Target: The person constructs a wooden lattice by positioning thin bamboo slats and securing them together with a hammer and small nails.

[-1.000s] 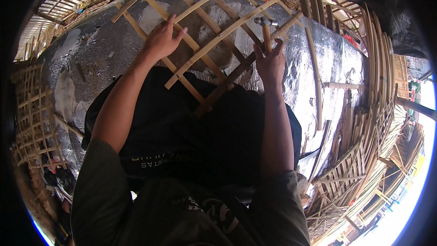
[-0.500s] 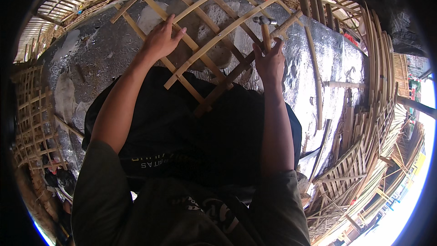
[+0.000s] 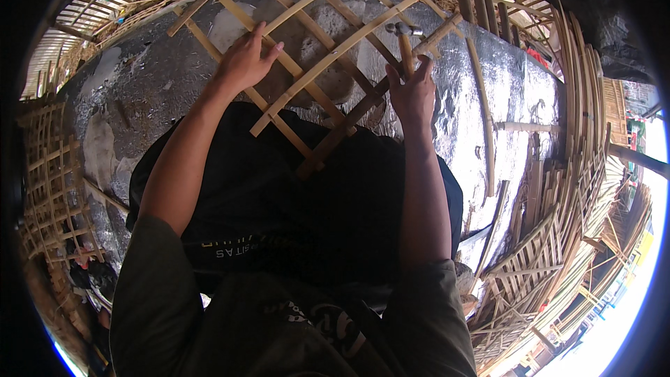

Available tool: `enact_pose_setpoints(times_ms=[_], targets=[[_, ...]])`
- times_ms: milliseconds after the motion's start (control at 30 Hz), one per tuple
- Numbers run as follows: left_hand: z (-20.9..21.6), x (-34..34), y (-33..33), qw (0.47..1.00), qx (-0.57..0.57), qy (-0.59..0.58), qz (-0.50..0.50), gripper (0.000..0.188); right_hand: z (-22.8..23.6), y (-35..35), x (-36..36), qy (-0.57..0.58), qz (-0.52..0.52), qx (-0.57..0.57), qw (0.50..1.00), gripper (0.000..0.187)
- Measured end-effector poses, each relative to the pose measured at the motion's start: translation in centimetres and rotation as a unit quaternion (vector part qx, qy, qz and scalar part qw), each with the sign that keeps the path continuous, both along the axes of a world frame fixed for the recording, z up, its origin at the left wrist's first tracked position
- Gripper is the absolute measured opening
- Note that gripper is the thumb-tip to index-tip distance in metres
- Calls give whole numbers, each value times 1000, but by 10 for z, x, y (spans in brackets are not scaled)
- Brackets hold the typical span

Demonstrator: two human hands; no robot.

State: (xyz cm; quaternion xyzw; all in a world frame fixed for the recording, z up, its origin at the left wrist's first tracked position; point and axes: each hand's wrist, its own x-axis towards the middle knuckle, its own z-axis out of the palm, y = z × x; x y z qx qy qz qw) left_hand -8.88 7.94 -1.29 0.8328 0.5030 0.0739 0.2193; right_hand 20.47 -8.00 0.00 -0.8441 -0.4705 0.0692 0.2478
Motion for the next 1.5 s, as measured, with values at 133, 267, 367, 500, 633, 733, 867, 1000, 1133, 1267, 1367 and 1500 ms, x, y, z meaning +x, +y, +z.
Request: enact_pose_setpoints(times_ms=[133,267,367,500,633,733,867,1000,1133,1267,1367,1500], targets=[[1,0,0,1000,-5,1,2,75,0,0,0,-1,5,5,1000,62],[2,0,-1,1000,-2,3,-1,75,-1,1,0,5,0,-7,1000,62],[3,0,-2,1000,-3,9,0,74,1,1,-2,10,1,-6,1000,63],[5,2,-1,1000,-6,7,1,74,-1,0,0,36,11,8,999,62],[5,6,-1,1000,-8,4,0,73,7,1,-1,18,-10,-11,1000,63],[0,-2,-1,1000,2,-1,1,72,4,3,-7,17,-10,-9,1000,66],[-7,-2,1,1000,27,0,-2,72,10,2,-8,26,-19,-35,999,65],[-5,0,0,1000,28,-8,-4,71,4,0,-3,5,-7,-8,1000,65],[-6,0,0,999,36,-14,-9,71,3,0,-3,8,-9,-11,1000,64],[-5,-2,0,999,39,-19,-10,71,8,2,-7,24,-18,-29,999,64],[-2,0,-1,999,38,-20,-11,70,4,1,-4,9,-10,-11,1000,64],[1,1,-1,999,28,-10,-14,70,3,1,-3,18,-10,-14,1000,63]])
